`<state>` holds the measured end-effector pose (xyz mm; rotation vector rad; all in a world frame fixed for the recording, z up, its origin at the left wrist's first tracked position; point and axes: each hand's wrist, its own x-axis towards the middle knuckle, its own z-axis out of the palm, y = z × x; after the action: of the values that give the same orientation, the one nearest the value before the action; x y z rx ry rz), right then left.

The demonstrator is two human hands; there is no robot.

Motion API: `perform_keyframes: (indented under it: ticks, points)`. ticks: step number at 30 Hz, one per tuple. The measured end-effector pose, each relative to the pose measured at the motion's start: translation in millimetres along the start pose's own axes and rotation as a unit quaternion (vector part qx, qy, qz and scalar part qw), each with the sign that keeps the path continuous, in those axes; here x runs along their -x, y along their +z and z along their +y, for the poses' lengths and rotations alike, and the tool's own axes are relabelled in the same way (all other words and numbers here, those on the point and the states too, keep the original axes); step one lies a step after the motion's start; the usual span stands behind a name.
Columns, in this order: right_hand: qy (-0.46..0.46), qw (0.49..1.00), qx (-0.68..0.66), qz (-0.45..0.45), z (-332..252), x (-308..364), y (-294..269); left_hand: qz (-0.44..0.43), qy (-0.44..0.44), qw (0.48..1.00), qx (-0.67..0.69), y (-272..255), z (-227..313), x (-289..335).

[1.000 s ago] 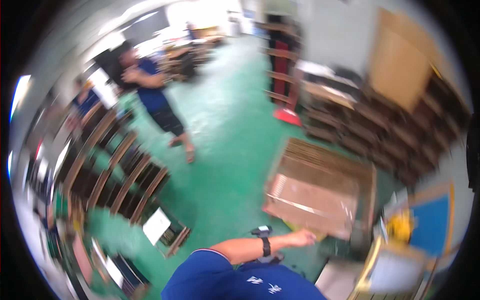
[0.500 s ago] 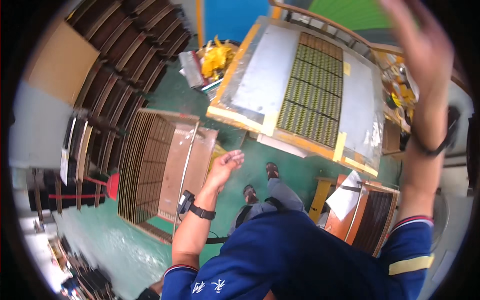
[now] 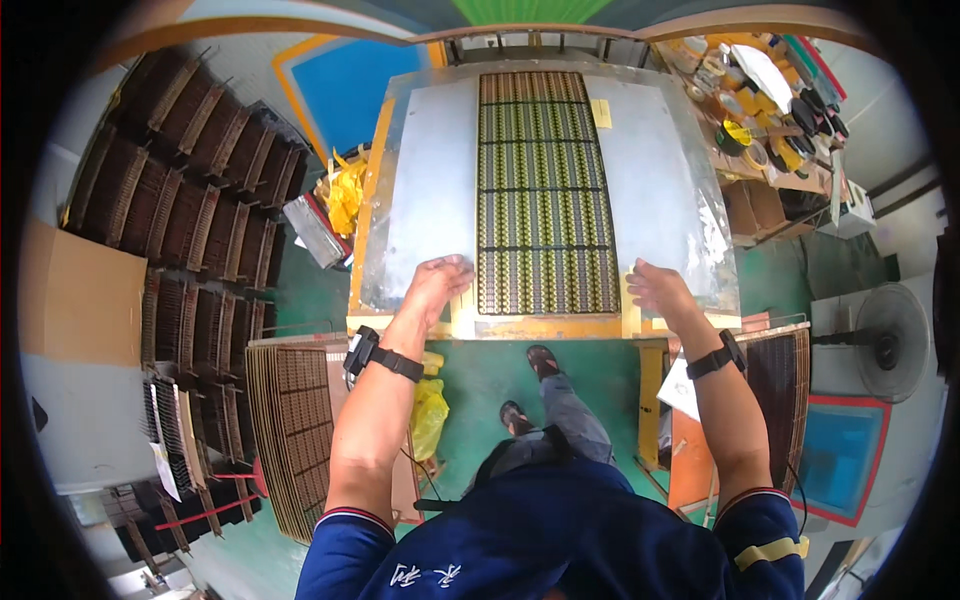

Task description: Manually applying ink through a mesh screen onto a circuit board array using a squeegee.

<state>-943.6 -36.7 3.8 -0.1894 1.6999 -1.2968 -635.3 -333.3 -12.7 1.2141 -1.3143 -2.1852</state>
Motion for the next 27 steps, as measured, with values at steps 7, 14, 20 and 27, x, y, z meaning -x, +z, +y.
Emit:
perform_keyframes:
  ticks: [7,14,20,27]
  points:
    - [0.043,0.996,-0.067,-0.043,7,-38,2,0.023,-0.008,1.000,-0.020,10,0,-17]
    - [-0.047,0.971,-0.213,-0.095,-17,14,48,-0.066,0.040,0.997,-0.005,-14,5,7]
    - [-0.195,0.803,0.257,-0.501,-22,49,129,-0.018,0.179,0.885,0.430,-134,-33,141]
    - [-0.163,0.954,0.248,-0.029,-113,-195,66,0.295,0.165,0.903,0.266,-164,-49,193]
